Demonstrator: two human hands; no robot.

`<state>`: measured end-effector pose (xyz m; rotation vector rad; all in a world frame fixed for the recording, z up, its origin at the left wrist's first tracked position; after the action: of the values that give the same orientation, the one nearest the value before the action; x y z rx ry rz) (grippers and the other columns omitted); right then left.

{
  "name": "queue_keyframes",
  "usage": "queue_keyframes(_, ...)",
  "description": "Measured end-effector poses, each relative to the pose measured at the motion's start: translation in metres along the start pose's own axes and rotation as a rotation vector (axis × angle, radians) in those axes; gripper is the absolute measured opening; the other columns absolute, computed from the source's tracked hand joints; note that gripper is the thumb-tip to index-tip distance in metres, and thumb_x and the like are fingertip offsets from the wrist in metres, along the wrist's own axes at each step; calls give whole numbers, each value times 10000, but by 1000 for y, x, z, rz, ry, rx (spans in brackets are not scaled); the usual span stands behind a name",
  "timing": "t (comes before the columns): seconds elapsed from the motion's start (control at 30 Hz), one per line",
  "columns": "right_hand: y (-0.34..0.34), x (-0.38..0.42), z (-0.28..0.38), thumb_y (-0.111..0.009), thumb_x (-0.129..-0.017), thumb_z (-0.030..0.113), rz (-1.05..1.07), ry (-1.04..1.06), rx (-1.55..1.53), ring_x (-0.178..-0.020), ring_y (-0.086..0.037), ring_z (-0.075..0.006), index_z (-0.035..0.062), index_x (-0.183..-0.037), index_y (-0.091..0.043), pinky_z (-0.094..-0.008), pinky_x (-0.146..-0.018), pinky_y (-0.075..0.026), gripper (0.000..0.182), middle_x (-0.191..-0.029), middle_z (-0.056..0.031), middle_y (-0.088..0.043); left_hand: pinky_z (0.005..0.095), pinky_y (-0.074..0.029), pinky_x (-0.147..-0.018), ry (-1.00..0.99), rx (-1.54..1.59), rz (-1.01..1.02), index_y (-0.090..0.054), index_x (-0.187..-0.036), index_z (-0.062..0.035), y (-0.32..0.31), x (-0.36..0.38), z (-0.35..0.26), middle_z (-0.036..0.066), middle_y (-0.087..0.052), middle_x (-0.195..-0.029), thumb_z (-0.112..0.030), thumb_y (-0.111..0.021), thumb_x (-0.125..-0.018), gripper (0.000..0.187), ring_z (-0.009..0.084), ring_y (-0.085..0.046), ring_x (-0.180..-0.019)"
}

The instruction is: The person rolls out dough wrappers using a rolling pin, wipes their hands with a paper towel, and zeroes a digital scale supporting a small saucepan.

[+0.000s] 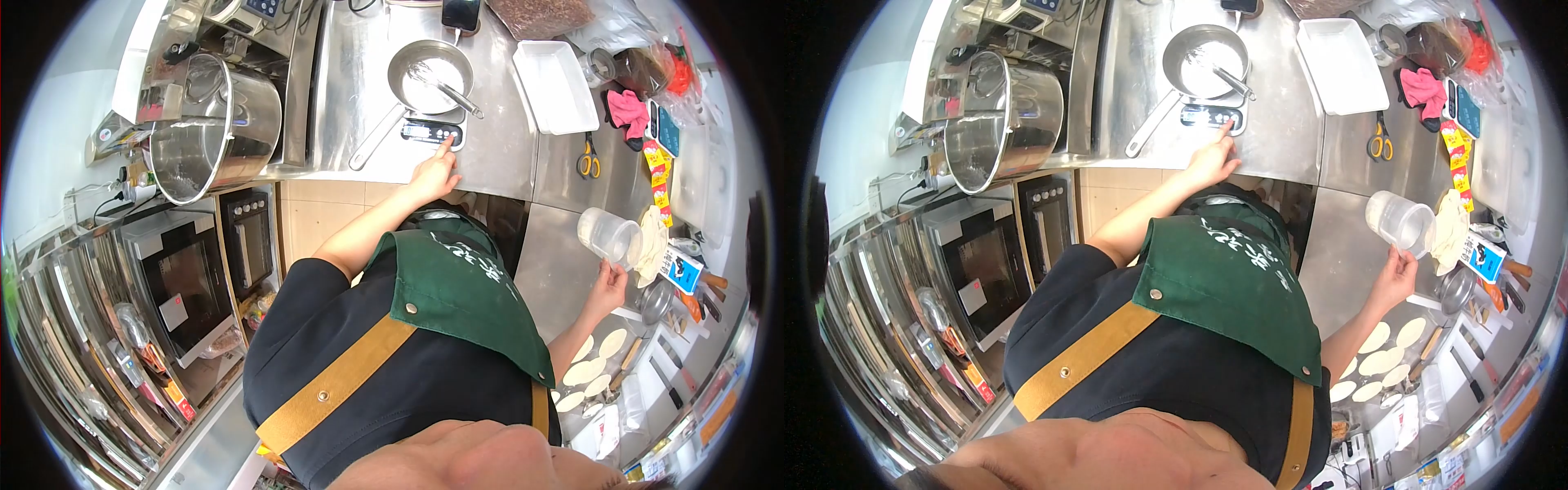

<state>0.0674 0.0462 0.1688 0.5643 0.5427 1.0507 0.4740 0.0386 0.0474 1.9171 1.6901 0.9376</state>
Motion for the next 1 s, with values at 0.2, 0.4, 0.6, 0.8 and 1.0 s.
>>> queue_keyframes(0.2, -2, 0, 3, -680, -824, 80, 2, 18, 16, -658, -586, -96, -10, -877, -594, -229, -628, -478, 135, -741, -49, -629, 426, -490, -805, 18, 2, 23, -498, -874, -34, 1, -1, -2, 222, -268, -1445, -172, -687, -745, 267, 370, -604, -942)
queue_keyframes(0.4, -4, 1, 8, -679, -822, 74, 6, 22, 27, -654, -584, -90, -9, -877, -595, -229, -618, -475, 129, -734, -44, -629, 419, -492, -801, 19, 26, 20, -497, -873, -36, 2, -1, -3, 210, -255, -1455, -167, -686, -746, 263, 355, -608, -936)
queue_keyframes(0.6, -7, 2, 8, -682, -819, 76, 2, 16, 17, -653, -584, -90, -7, -874, -599, -230, -619, -473, 130, -734, -42, -633, 412, -489, -805, 21, 17, 31, -500, -877, -43, -1, -5, -1, 204, -268, -1452, -168, -685, -748, 258, 348, -604, -950)
queue_keyframes(0.8, -9, 4, 14, -684, -816, 77, 7, 29, 29, -667, -602, -97, -7, -865, -600, -237, -631, -480, 129, -742, -54, -645, 415, -494, -788, 2, 18, 18, -502, -886, -42, -3, -6, 0, 192, -282, -1449, -169, -683, -749, 260, 347, -609, -934)
queue_keyframes(1.0, -9, 4, 15, -678, -819, 70, 13, 31, 31, -676, -615, -102, -15, -860, -599, -236, -632, -484, 123, -749, -62, -653, 394, -495, -755, -47, 10, -22, -480, -843, -31, -1, -5, 0, 225, -292, -1433, -165, -674, -756, 251, 337, -620, -864)
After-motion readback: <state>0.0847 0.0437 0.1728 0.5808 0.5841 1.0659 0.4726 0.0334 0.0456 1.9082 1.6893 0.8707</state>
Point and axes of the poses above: each hand's wrist, its own x-axis away from the middle knuckle, its own y-axis out of the back of the hand, z = x × y, the point moved 2 cm from there along -x, towards the middle knuckle
